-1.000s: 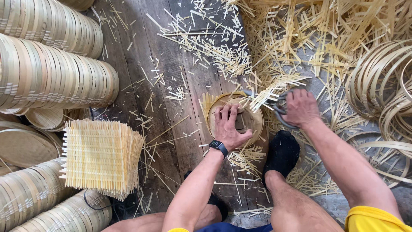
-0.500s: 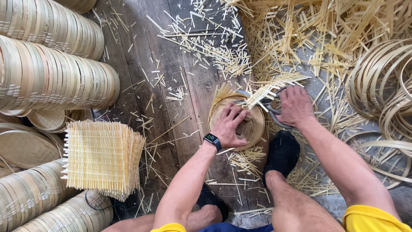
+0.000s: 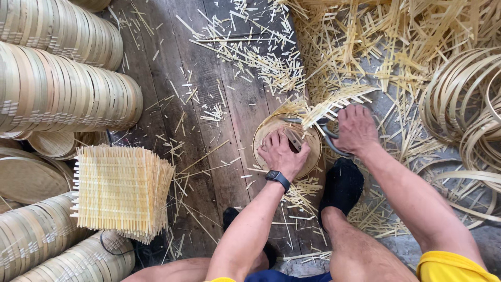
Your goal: The person fits a circular bamboo frame onto a square woven bamboo mat, trims the excess mat material with shears, and then secures the frame to the mat by hand.
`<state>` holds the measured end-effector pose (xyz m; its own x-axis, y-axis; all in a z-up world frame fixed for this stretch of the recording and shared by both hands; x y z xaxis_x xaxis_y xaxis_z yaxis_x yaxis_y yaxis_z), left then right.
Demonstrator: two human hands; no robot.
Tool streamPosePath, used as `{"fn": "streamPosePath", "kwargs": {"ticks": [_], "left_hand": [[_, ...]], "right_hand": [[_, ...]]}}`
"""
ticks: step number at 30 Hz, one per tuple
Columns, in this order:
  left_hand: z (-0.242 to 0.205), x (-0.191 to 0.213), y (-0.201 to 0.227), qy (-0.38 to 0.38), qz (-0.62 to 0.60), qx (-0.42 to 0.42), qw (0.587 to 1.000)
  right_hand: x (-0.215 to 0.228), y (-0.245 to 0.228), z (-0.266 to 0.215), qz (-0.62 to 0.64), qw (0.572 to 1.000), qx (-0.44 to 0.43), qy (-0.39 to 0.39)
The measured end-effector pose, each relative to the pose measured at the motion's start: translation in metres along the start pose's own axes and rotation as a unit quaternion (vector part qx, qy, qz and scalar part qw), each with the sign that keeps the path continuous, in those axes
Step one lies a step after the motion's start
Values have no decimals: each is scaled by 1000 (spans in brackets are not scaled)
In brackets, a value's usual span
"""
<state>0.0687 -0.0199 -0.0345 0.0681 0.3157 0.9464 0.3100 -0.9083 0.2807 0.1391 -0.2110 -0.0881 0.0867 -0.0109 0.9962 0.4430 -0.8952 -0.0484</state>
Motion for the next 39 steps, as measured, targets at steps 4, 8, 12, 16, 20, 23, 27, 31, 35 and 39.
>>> {"fn": "streamPosePath", "kwargs": {"ticks": [4,8,12,16,20,23,27,31,35,39], "left_hand": [[7,4,5,-47,6,-35,998],[6,8,8,-65,18,-104,992],[3,8,17,-95,44,-179,978],[4,11,20,-103,21,-218,970],[3,12,16,-122,34,-286,950],[1,12,17,-126,39,-303,944],[1,9,19,-164,63,-326,929],[3,7,17,-189,66,-328,923],[1,5,13,-205,55,-336,918],[1,-2,7,-201,58,-320,924]], "right_hand": [[-41,15,-9,-4,996,4,-84],[-54,36,-22,-5,995,21,-100],[-38,10,-11,-50,993,38,-104],[-50,10,-9,-41,979,18,-200],[-51,30,-15,-9,981,24,-190],[-49,29,-14,-37,976,29,-215],[-47,-1,3,-51,975,35,-211],[-48,1,3,-17,961,23,-274],[-48,17,0,51,920,-56,-385],[-30,56,7,161,921,-176,-308]]}}
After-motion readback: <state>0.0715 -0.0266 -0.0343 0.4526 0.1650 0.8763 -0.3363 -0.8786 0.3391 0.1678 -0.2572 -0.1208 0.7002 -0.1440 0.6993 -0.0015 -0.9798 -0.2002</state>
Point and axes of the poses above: each hand's wrist, its own z-axis towards the middle knuckle, its own x-axis out of the back of the hand, y = z × x, the point moved 9 cm from there along z, towards the middle knuckle, and after that the axes turned 3 degrees about z, right-handed, at the moved point
